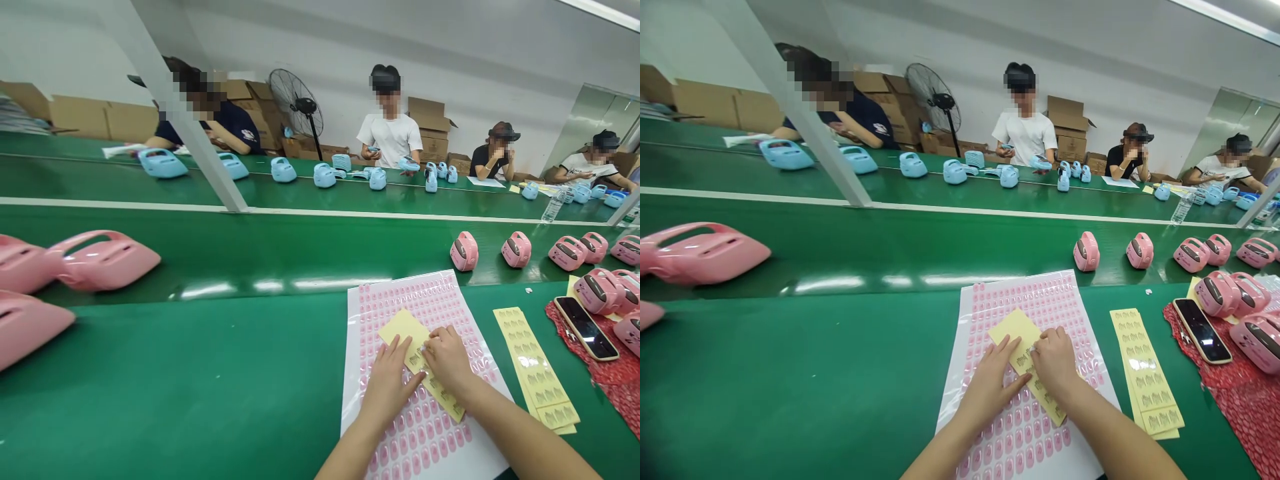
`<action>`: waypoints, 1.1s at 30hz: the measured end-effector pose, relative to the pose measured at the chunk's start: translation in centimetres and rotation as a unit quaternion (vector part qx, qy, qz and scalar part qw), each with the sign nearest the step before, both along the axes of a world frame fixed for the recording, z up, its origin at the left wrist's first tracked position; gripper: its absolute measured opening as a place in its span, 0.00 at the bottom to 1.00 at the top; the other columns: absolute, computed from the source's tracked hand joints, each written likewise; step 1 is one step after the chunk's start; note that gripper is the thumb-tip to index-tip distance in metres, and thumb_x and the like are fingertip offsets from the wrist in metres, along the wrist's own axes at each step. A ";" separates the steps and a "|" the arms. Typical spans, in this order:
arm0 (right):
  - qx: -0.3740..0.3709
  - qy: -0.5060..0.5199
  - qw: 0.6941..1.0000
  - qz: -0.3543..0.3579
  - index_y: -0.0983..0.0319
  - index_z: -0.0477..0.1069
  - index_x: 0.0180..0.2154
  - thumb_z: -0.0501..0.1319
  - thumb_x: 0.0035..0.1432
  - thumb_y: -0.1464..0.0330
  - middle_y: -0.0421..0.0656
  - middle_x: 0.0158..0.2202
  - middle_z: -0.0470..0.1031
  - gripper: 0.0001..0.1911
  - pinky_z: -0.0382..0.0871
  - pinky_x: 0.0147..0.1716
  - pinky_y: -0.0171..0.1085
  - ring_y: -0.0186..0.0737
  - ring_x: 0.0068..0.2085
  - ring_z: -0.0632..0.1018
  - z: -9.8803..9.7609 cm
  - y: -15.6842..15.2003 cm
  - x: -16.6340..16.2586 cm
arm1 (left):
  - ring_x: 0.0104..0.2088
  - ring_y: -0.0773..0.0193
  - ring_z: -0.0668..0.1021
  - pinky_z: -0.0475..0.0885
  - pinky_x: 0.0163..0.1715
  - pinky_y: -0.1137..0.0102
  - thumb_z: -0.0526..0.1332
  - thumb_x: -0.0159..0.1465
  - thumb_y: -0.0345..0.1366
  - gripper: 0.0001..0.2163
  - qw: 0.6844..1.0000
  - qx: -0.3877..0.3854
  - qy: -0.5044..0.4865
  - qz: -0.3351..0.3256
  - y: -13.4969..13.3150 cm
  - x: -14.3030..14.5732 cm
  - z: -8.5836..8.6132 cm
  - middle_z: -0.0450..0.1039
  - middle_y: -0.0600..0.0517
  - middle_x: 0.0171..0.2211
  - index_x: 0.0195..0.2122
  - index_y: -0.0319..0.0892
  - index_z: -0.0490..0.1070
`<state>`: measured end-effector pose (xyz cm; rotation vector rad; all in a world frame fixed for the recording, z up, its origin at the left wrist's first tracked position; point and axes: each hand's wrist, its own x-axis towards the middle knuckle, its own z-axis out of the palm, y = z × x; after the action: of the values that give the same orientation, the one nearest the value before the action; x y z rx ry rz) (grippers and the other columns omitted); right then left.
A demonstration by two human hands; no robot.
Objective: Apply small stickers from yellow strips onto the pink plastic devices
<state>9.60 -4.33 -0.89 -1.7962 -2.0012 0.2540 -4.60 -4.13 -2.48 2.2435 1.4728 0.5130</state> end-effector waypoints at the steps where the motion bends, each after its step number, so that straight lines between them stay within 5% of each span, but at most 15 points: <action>1: 0.010 0.028 1.000 0.000 0.62 0.72 0.26 0.56 0.51 0.76 0.47 0.34 0.72 0.08 0.66 0.37 0.40 0.43 0.38 0.71 -0.3 0.1 0.1 | 0.58 0.53 0.59 0.54 0.57 0.56 0.58 0.56 0.40 0.25 1.000 0.002 -0.001 -0.001 0.0 0.0 0.0 0.62 0.44 0.55 0.54 0.39 0.59; 11: 0.021 0.284 0.958 0.024 0.60 0.66 0.25 0.54 0.50 0.74 0.43 0.29 0.67 0.06 0.69 0.30 0.39 0.39 0.31 0.71 -1.5 0.4 0.9 | 0.59 0.53 0.57 0.51 0.57 0.54 0.57 0.56 0.41 0.25 0.999 -0.032 -0.005 0.001 -0.2 0.4 0.9 0.59 0.43 0.57 0.55 0.38 0.58; 20: -0.013 0.283 0.959 0.000 0.61 0.66 0.27 0.56 0.48 0.75 0.45 0.34 0.66 0.04 0.68 0.37 0.42 0.41 0.36 0.71 -1.7 0.6 0.9 | 0.59 0.52 0.56 0.52 0.57 0.54 0.57 0.57 0.41 0.26 0.999 -0.043 0.018 0.019 -0.4 0.5 1.2 0.58 0.42 0.57 0.55 0.37 0.58; 27: 0.011 0.327 0.945 -0.002 0.60 0.65 0.27 0.54 0.51 0.72 0.42 0.31 0.65 0.03 0.69 0.33 0.39 0.38 0.33 0.70 -1.3 0.8 1.2 | 0.59 0.52 0.56 0.51 0.58 0.54 0.56 0.57 0.41 0.26 0.999 -0.037 0.033 0.008 -0.4 0.5 1.3 0.58 0.41 0.57 0.56 0.36 0.57; 33: 0.004 0.270 0.962 -0.026 0.60 0.64 0.23 0.55 0.47 0.76 0.43 0.31 0.62 0.06 0.68 0.36 0.41 0.39 0.33 0.70 -1.6 1.3 0.7 | 0.59 0.52 0.57 0.50 0.58 0.53 0.57 0.57 0.41 0.25 0.999 -0.027 0.018 0.007 -0.4 0.6 1.0 0.59 0.42 0.57 0.55 0.37 0.58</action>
<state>10.26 -3.02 -2.50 -1.5550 -1.5604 0.6411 -4.05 -4.50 -1.45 2.2139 1.5027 0.4342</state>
